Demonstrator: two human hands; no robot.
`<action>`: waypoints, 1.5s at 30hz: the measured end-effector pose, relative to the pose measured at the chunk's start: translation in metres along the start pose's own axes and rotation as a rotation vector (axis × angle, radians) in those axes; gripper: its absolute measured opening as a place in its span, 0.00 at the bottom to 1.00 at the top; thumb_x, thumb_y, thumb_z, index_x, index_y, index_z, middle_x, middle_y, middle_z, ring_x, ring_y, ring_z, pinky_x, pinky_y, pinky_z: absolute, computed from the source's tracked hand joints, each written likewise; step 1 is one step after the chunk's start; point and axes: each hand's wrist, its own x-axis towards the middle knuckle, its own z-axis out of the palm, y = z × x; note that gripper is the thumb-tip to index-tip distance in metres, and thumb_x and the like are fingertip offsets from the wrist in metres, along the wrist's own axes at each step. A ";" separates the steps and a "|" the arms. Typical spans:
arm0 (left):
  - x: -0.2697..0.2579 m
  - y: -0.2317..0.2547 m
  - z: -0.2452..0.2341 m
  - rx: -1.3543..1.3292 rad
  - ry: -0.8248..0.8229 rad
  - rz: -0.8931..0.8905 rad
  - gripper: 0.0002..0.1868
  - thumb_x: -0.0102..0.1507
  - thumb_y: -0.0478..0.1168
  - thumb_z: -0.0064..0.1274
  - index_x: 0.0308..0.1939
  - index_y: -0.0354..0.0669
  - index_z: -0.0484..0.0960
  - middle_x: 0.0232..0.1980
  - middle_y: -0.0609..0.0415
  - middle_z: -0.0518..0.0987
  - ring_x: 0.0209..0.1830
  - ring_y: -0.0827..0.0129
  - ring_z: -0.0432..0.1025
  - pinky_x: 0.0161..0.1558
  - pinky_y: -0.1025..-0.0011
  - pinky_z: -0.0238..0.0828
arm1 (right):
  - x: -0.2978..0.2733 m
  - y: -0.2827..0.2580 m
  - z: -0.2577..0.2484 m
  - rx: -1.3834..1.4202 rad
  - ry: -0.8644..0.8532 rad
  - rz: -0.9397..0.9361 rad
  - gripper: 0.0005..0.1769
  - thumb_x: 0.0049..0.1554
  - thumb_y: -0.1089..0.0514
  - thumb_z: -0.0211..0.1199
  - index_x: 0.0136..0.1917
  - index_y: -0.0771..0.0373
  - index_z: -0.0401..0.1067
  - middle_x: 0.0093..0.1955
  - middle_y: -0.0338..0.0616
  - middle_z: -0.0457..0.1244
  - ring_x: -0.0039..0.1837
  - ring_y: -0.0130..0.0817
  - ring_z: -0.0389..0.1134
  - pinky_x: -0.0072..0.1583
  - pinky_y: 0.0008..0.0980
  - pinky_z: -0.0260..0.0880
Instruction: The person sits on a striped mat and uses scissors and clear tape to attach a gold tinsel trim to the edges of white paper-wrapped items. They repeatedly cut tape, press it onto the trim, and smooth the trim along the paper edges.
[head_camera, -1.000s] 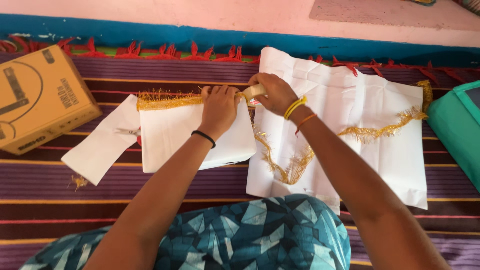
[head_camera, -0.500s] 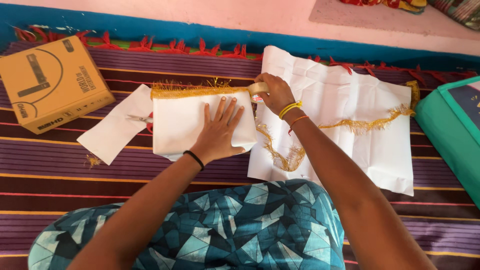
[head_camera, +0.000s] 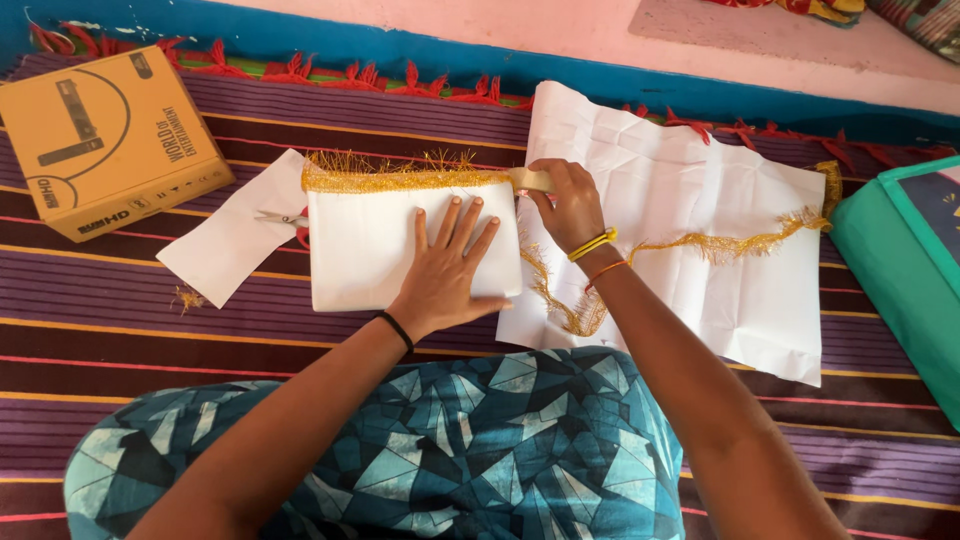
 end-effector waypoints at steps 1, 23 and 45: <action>0.003 0.000 0.002 0.008 0.010 -0.016 0.53 0.53 0.68 0.62 0.71 0.38 0.65 0.77 0.36 0.54 0.78 0.39 0.44 0.67 0.25 0.32 | -0.002 0.000 0.001 0.001 0.008 0.016 0.18 0.55 0.65 0.70 0.58 0.62 0.71 0.49 0.51 0.67 0.53 0.52 0.67 0.56 0.47 0.67; 0.033 -0.024 0.038 -0.032 -0.009 -0.089 0.35 0.66 0.61 0.50 0.70 0.43 0.70 0.76 0.44 0.61 0.77 0.46 0.49 0.69 0.29 0.34 | 0.003 0.032 -0.001 0.054 -0.145 0.037 0.34 0.50 0.63 0.72 0.68 0.63 0.66 0.63 0.54 0.65 0.65 0.56 0.65 0.66 0.47 0.65; -0.075 -0.234 -0.063 -0.281 0.158 -1.331 0.31 0.62 0.38 0.49 0.72 0.53 0.67 0.72 0.49 0.67 0.74 0.45 0.54 0.67 0.37 0.50 | 0.089 -0.188 0.335 -0.243 -0.629 -0.010 0.07 0.53 0.61 0.63 0.43 0.62 0.79 0.45 0.60 0.70 0.51 0.55 0.73 0.54 0.47 0.74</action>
